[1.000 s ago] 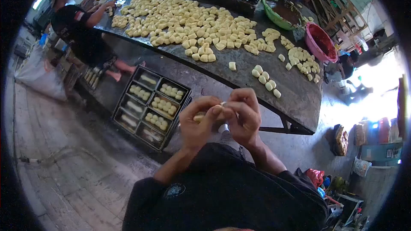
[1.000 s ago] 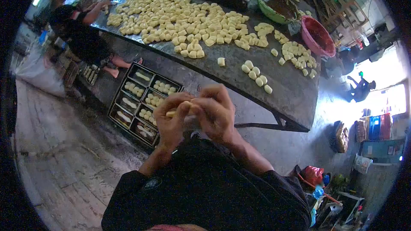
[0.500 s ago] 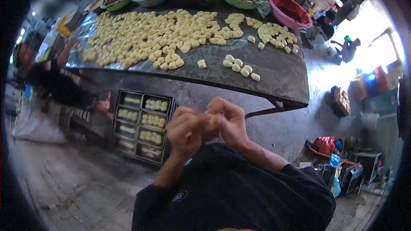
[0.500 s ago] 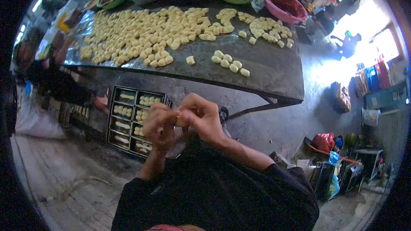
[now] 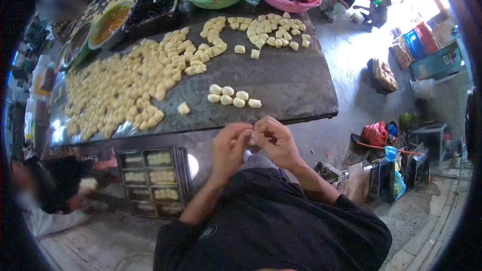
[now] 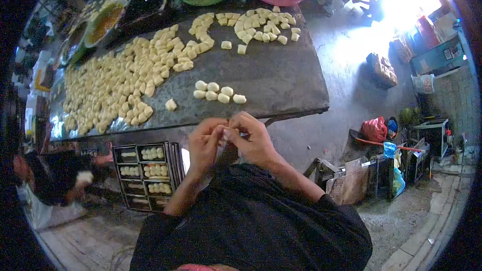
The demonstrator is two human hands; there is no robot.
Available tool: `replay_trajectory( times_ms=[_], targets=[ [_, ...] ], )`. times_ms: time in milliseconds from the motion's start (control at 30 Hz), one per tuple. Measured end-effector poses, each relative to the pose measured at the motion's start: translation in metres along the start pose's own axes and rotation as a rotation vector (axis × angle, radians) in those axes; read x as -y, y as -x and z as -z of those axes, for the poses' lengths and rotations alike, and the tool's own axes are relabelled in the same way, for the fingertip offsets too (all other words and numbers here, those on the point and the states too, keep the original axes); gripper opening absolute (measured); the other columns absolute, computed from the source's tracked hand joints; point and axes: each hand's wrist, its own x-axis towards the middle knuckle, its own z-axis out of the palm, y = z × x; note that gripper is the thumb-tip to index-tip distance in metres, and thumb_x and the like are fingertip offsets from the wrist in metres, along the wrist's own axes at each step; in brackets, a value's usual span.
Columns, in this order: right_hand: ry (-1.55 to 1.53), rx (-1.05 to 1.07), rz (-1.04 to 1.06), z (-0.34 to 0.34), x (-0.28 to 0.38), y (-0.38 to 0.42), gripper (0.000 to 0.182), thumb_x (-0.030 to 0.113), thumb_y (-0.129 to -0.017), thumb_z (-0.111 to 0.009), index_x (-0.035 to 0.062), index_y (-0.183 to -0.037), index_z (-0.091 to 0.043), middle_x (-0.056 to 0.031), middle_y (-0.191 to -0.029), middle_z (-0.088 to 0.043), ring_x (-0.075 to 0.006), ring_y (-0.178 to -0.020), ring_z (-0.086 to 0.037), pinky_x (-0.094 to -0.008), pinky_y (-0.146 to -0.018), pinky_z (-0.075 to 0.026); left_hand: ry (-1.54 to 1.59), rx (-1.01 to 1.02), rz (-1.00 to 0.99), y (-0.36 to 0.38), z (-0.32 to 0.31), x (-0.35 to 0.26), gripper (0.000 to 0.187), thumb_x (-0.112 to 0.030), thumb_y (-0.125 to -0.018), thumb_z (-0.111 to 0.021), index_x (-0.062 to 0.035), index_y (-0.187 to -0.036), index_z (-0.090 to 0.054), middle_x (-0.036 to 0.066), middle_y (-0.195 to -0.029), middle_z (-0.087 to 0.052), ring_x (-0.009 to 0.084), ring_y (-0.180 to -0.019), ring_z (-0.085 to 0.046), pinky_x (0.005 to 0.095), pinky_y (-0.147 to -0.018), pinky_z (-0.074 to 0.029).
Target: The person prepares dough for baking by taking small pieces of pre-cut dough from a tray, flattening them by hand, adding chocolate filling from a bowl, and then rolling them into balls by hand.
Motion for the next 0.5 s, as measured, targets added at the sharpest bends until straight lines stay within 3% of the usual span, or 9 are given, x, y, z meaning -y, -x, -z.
replay_trajectory(
  times_ms=[33, 67, 167, 200, 300, 333, 433, 467, 500],
  targets=[
    [0.016, -0.026, 0.018, 0.012, -0.013, -0.003, 0.005, 0.003, -0.092, -0.061, -0.0005, -0.094, -0.059, -0.0056, -0.094, -0.056, -0.0102, -0.083, -0.059, -0.0249, -0.070, -0.049, -0.042, 0.128, 0.129, -0.010, -0.001, 0.009, 0.018, -0.002, -0.089, -0.068, 0.0025, -0.106, -0.070, 0.008, -0.094, -0.070, 0.0108, -0.082, -0.064, 0.0242, -0.072, -0.052],
    [0.081, -0.010, -0.014, 0.028, -0.028, -0.005, 0.008, 0.005, -0.094, -0.059, -0.0004, -0.099, -0.058, -0.0055, -0.096, -0.057, -0.0103, -0.083, -0.060, -0.0255, -0.069, -0.051, -0.017, 0.191, 0.127, -0.018, -0.005, 0.022, 0.021, -0.002, -0.089, -0.067, 0.0026, -0.110, -0.069, 0.006, -0.094, -0.071, 0.0095, -0.082, -0.063, 0.0233, -0.072, -0.051],
    [-0.179, 0.063, -0.465, 0.053, -0.019, -0.026, 0.013, 0.008, -0.096, -0.056, 0.0006, -0.106, -0.056, -0.0062, -0.100, -0.060, -0.0105, -0.084, -0.061, -0.0262, -0.067, -0.052, 0.098, 0.216, 0.092, -0.041, -0.021, 0.028, 0.020, -0.004, -0.089, -0.068, 0.0014, -0.109, -0.069, 0.006, -0.095, -0.070, 0.0101, -0.082, -0.064, 0.0237, -0.072, -0.051],
    [-0.178, 0.164, -0.558, 0.065, -0.018, -0.036, 0.018, 0.006, -0.098, -0.050, 0.0033, -0.115, -0.054, -0.0053, -0.100, -0.061, -0.0106, -0.087, -0.060, -0.0269, -0.063, -0.055, 0.150, 0.175, 0.110, -0.049, -0.024, 0.031, 0.023, -0.003, -0.090, -0.066, -0.0002, -0.112, -0.067, 0.006, -0.101, -0.069, 0.0112, -0.087, -0.064, 0.0242, -0.073, -0.051],
    [-0.054, 0.241, -0.532, 0.095, -0.057, -0.065, 0.020, 0.006, -0.098, -0.051, 0.0034, -0.117, -0.055, -0.0041, -0.096, -0.062, -0.0104, -0.086, -0.060, -0.0273, -0.062, -0.054, 0.298, 0.055, 0.141, -0.071, -0.031, 0.042, 0.032, 0.001, -0.092, -0.060, -0.0050, -0.123, -0.062, 0.006, -0.118, -0.065, 0.0144, -0.103, -0.063, 0.0256, -0.076, -0.052],
    [-0.087, 0.138, -0.466, 0.099, -0.068, -0.076, 0.022, 0.006, -0.095, -0.056, 0.0033, -0.117, -0.057, -0.0034, -0.094, -0.063, -0.0115, -0.086, -0.061, -0.0283, -0.068, -0.054, 0.236, -0.022, 0.075, -0.079, -0.032, 0.047, 0.031, -0.004, -0.097, -0.055, -0.0064, -0.128, -0.057, 0.006, -0.125, -0.061, 0.0145, -0.108, -0.060, 0.0258, -0.075, -0.051],
    [0.269, 0.053, -0.177, 0.106, -0.109, -0.117, 0.023, 0.006, -0.090, -0.063, 0.0025, -0.112, -0.061, -0.0037, -0.097, -0.064, -0.0129, -0.088, -0.061, -0.0296, -0.075, -0.053, 0.173, -0.259, 0.055, -0.099, -0.028, 0.049, 0.027, -0.015, -0.101, -0.051, -0.0063, -0.125, -0.058, 0.005, -0.120, -0.062, 0.0136, -0.104, -0.061, 0.0263, -0.075, -0.051],
    [0.262, 0.164, -0.222, 0.109, -0.128, -0.124, 0.022, 0.010, -0.085, -0.069, 0.0011, -0.105, -0.064, -0.0100, -0.107, -0.068, -0.0180, -0.097, -0.065, -0.0319, -0.083, -0.052, 0.174, -0.342, 0.086, -0.105, -0.029, 0.050, 0.029, -0.023, -0.103, -0.047, -0.0059, -0.125, -0.058, 0.004, -0.118, -0.063, 0.0140, -0.102, -0.062, 0.0273, -0.075, -0.050],
    [0.300, 0.169, -0.152, 0.110, -0.131, -0.125, 0.022, 0.010, -0.085, -0.069, 0.0011, -0.105, -0.065, -0.0104, -0.108, -0.068, -0.0177, -0.097, -0.065, -0.0318, -0.083, -0.052, 0.207, -0.365, 0.084, -0.109, -0.030, 0.049, 0.030, -0.023, -0.103, -0.047, -0.0057, -0.124, -0.058, 0.004, -0.118, -0.063, 0.0144, -0.102, -0.062, 0.0276, -0.076, -0.050]
  ],
)
